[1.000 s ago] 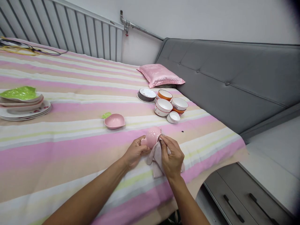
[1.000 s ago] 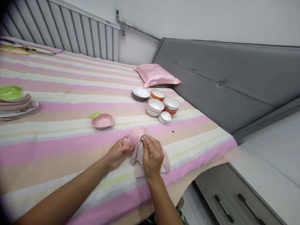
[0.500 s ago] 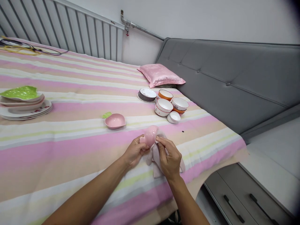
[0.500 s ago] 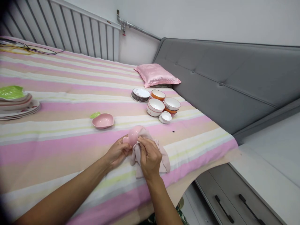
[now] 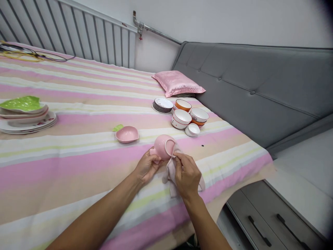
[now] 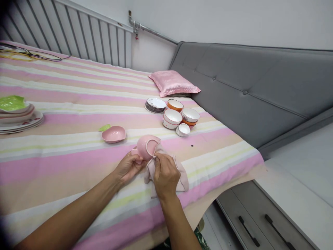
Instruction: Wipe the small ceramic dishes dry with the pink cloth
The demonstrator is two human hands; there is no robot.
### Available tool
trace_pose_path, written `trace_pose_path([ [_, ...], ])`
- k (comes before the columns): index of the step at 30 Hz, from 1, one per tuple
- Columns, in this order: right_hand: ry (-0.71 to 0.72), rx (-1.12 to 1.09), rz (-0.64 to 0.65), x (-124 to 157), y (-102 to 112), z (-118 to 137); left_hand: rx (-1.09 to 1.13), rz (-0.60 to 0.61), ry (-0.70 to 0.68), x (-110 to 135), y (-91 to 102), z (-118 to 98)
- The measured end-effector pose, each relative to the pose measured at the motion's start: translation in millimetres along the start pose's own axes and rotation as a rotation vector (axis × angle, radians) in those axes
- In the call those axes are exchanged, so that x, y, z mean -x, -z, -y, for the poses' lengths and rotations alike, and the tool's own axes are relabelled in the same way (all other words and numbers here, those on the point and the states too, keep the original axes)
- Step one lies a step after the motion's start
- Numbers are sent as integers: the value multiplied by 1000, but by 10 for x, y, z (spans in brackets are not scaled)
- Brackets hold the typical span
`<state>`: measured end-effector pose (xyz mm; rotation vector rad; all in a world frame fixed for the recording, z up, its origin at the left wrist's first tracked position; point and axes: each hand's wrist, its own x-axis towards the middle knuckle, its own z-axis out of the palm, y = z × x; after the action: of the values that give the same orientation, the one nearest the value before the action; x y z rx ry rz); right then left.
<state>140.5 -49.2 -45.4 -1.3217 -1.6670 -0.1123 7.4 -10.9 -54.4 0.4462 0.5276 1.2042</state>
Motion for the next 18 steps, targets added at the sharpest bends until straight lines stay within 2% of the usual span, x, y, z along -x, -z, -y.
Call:
trace_pose_path([
  [10,20,-24,-101,-19,29,-82,-167,120,68,68,-50,41],
  [18,92,-103,-68,-29,42,-54,-214,161,66,85,-45,53],
])
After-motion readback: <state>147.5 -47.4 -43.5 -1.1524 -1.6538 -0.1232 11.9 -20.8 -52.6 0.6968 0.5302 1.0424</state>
